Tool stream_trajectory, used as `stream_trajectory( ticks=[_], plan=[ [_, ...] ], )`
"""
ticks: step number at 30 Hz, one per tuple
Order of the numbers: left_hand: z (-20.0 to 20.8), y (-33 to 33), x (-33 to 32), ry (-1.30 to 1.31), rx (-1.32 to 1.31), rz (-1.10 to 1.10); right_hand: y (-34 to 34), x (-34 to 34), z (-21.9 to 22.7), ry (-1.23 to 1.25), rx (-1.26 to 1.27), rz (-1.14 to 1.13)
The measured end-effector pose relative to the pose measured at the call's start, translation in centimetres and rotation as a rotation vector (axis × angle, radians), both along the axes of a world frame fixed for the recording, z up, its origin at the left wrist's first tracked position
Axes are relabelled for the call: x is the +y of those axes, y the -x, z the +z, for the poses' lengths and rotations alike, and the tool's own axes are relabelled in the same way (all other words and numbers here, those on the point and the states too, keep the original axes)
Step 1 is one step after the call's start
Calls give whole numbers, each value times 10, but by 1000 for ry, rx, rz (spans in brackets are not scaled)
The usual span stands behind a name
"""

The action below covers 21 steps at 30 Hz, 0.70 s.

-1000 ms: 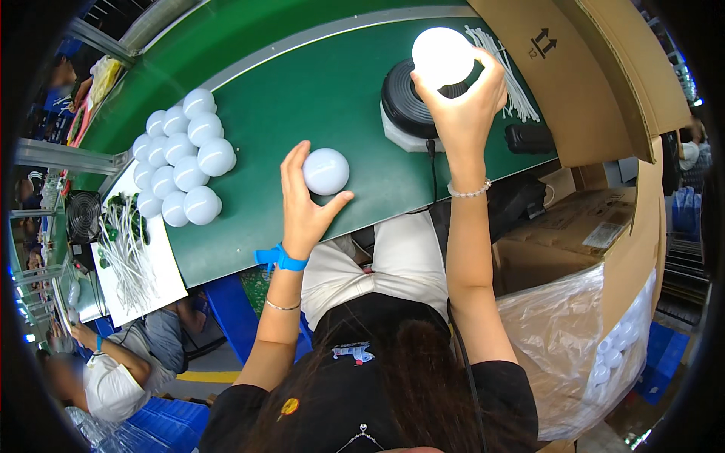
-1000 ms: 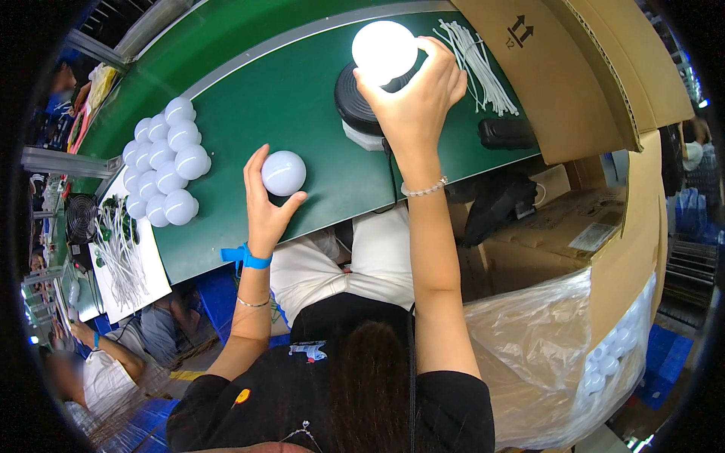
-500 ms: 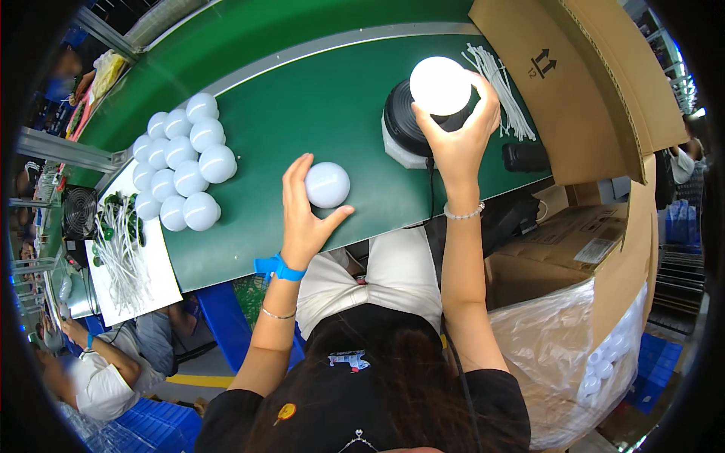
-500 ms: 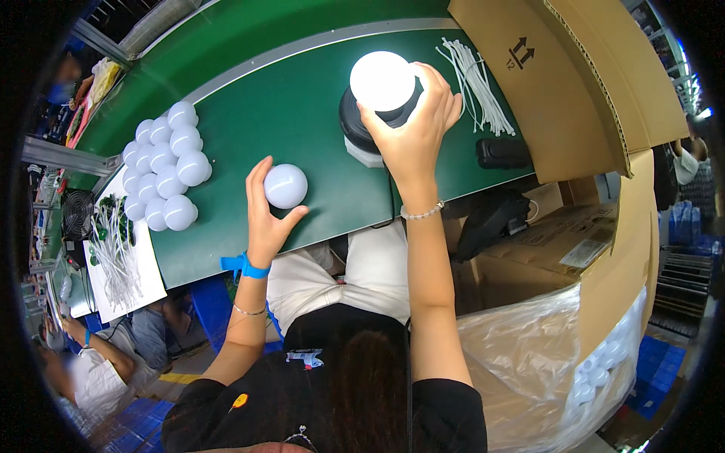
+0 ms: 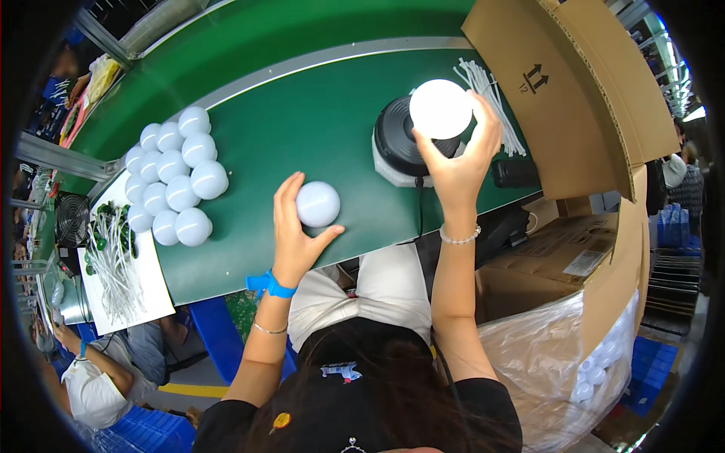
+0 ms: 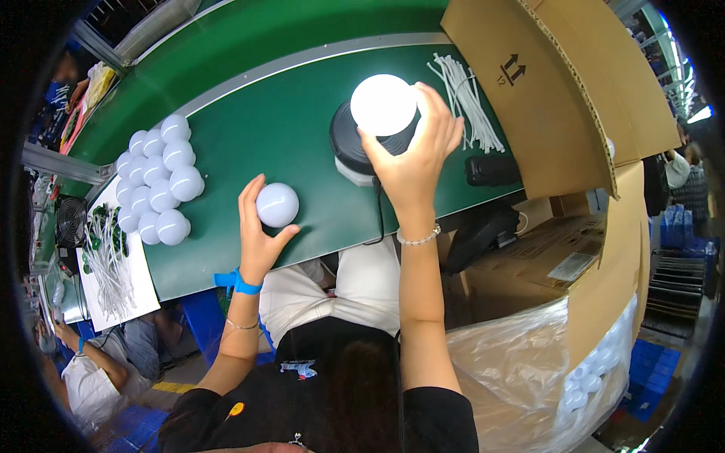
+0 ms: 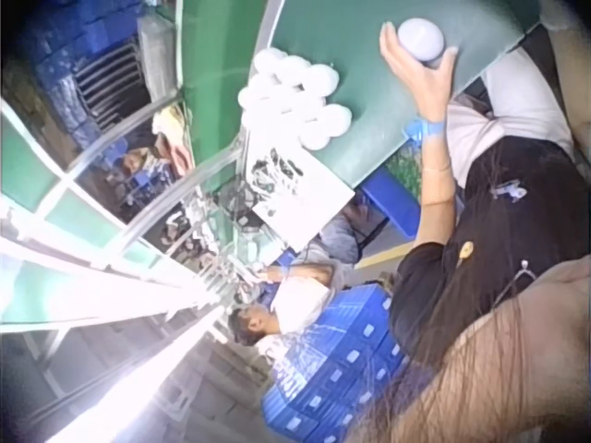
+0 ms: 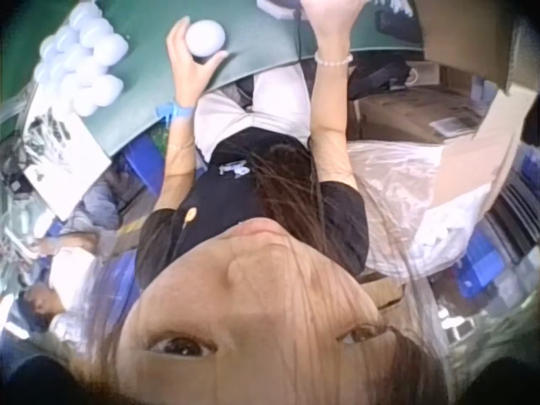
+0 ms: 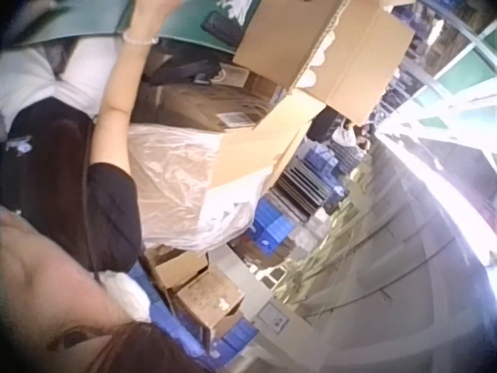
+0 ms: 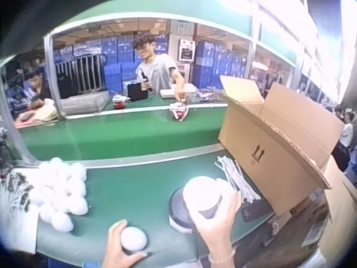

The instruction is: Testing LED light bulb globes on a powered test fixture and organizing circuit board components on an assembly line.

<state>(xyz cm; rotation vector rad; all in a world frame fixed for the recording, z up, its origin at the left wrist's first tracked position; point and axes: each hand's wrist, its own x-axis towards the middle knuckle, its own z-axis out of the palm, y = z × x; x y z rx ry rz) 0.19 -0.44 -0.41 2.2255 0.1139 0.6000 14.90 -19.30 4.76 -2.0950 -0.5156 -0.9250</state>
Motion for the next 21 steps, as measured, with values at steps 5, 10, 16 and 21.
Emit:
stream_trajectory(
  ticks=[5, 10, 16, 21],
  plan=[
    [3, 0, -1, 17, 45, 18, -2, -1, 3, 14, 71, 37],
    [1, 1, 0, -10, 38, 8, -4, -2, 3, 2, 46, 41],
    [-3, 3, 8, -14, -56, 8, 20, 9, 6, -88, 55, 70],
    [5, 22, 8, -9, -296, 55, 72, 46, -21, -311, 13, 471]
  ],
)
